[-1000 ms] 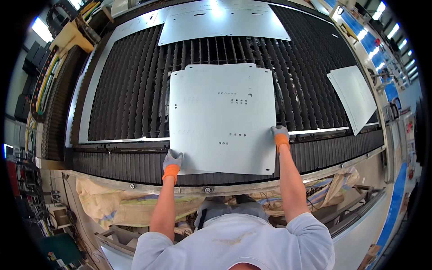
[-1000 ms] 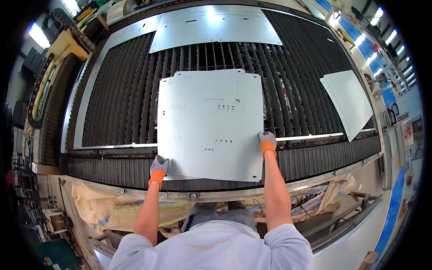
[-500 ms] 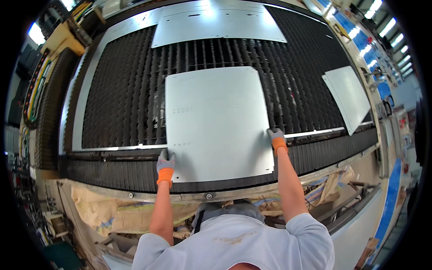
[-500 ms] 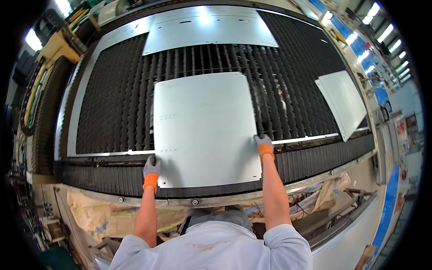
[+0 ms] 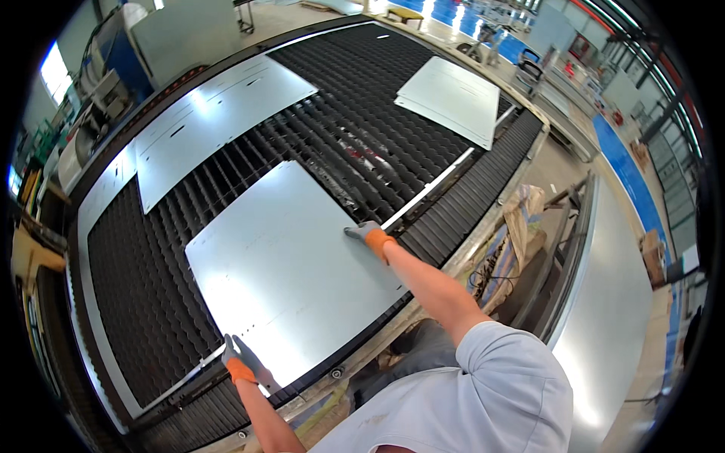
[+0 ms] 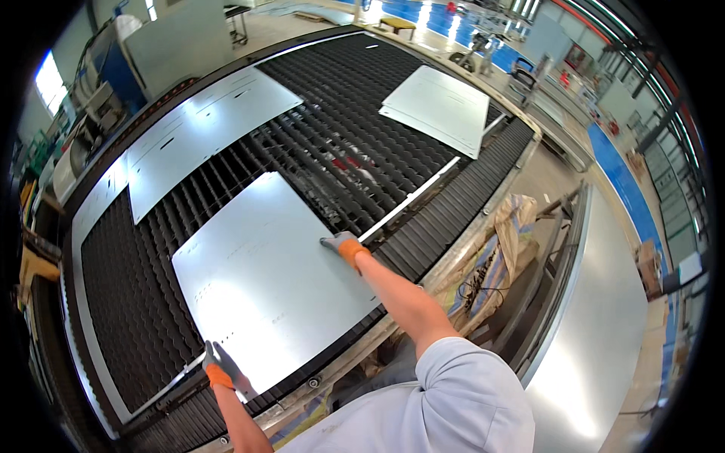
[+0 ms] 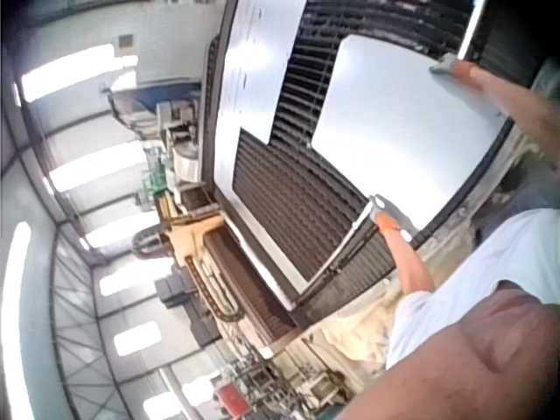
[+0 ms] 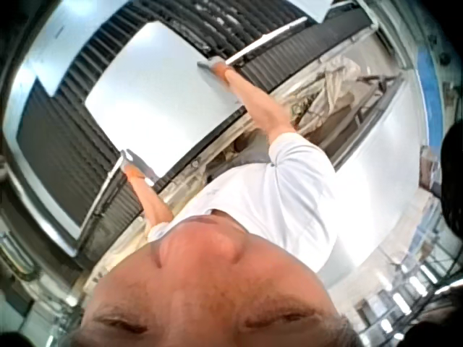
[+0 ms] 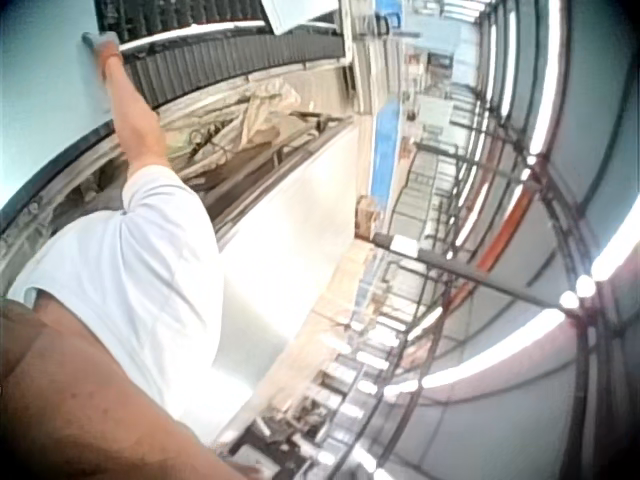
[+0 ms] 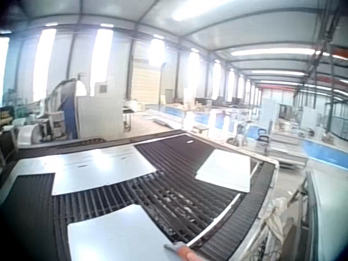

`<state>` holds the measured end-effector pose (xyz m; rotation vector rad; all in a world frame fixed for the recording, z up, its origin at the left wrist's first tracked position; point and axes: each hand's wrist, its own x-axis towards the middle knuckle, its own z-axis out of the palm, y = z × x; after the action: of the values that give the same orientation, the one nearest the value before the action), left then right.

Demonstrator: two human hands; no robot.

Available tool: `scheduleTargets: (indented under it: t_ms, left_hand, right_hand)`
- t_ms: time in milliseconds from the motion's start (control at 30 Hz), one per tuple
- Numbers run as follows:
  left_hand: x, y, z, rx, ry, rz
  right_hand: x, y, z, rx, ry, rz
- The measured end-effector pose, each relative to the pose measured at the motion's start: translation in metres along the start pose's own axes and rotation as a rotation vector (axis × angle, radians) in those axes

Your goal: The person removes perforated metal panels from a large industrial machine bed and places them onto a nearby cart. They repeat this process for several panels, moving them one at a time from the machine to the cart.

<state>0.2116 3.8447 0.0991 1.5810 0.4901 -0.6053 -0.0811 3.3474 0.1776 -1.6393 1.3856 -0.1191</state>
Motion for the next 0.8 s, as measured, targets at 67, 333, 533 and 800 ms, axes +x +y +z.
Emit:
scheduleTargets:
  t_ms: [67, 333, 533, 800]
  left_hand:
    - [-0.015, 0.006, -0.001, 0.064, 0.032, 0.156]
    - [-0.155, -0.040, 0.017, 0.168, 0.129, 0.380]
    - [-0.250, -0.037, 0.152, 0.026, -0.084, 0.473]
    - [-0.396, -0.104, 0.432, 0.357, -0.426, 0.573]
  right_hand:
    - [-0.010, 0.011, -0.013, -0.017, 0.083, -0.045]
    - [-0.096, 0.093, -0.113, 0.138, 0.146, -0.070]
    - [-0.102, 0.230, -0.230, 0.418, 0.409, -0.005]
    - [-0.121, 0.451, -0.472, 0.746, 0.634, 0.186]
